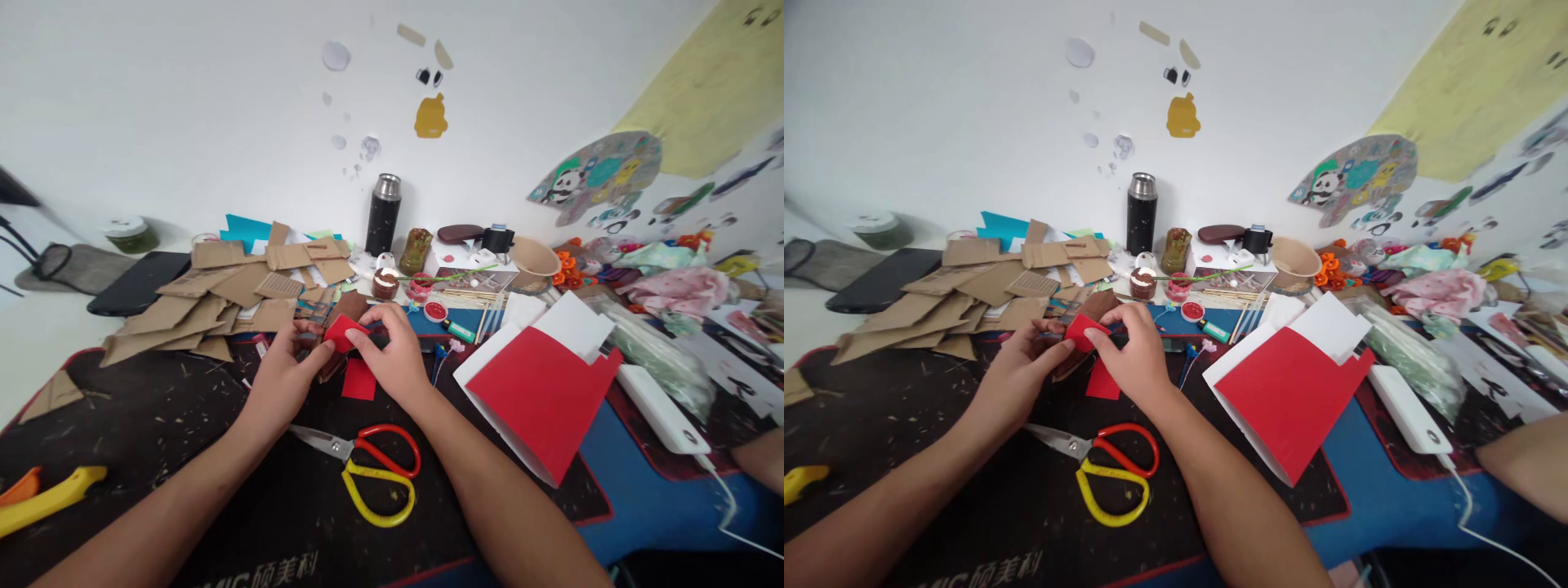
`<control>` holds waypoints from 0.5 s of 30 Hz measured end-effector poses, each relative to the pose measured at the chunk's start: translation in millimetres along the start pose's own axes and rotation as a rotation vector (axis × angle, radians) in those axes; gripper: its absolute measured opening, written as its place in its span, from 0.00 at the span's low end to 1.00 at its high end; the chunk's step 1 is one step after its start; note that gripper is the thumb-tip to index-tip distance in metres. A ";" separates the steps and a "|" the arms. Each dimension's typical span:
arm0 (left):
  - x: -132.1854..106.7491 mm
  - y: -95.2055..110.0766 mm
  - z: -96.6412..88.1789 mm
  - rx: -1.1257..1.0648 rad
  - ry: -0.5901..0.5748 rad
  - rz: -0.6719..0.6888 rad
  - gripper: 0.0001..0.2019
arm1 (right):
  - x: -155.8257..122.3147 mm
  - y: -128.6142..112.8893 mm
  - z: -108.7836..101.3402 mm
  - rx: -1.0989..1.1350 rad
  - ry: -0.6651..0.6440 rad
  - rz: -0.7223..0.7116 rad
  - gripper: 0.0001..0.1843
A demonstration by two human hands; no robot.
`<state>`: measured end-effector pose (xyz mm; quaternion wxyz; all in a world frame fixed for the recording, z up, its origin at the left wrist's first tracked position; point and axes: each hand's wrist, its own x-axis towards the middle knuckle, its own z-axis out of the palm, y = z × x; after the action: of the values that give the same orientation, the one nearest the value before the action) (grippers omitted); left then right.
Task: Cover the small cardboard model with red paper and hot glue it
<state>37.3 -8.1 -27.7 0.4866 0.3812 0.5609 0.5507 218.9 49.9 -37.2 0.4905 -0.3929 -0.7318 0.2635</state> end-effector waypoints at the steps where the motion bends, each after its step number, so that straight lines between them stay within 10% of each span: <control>1: 0.1 -0.3 0.4 -0.002 0.003 0.000 0.30 | 0.0 0.2 0.3 -0.005 0.002 0.000 0.08; 15: -7.2 -5.9 15.0 -0.179 -0.019 -0.033 0.33 | -0.9 -1.0 2.4 0.005 -0.016 -0.019 0.07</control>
<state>54.2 -11.9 -31.4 0.5330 0.3322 0.5111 0.5868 216.5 48.5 -37.8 0.4882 -0.3827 -0.7387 0.2636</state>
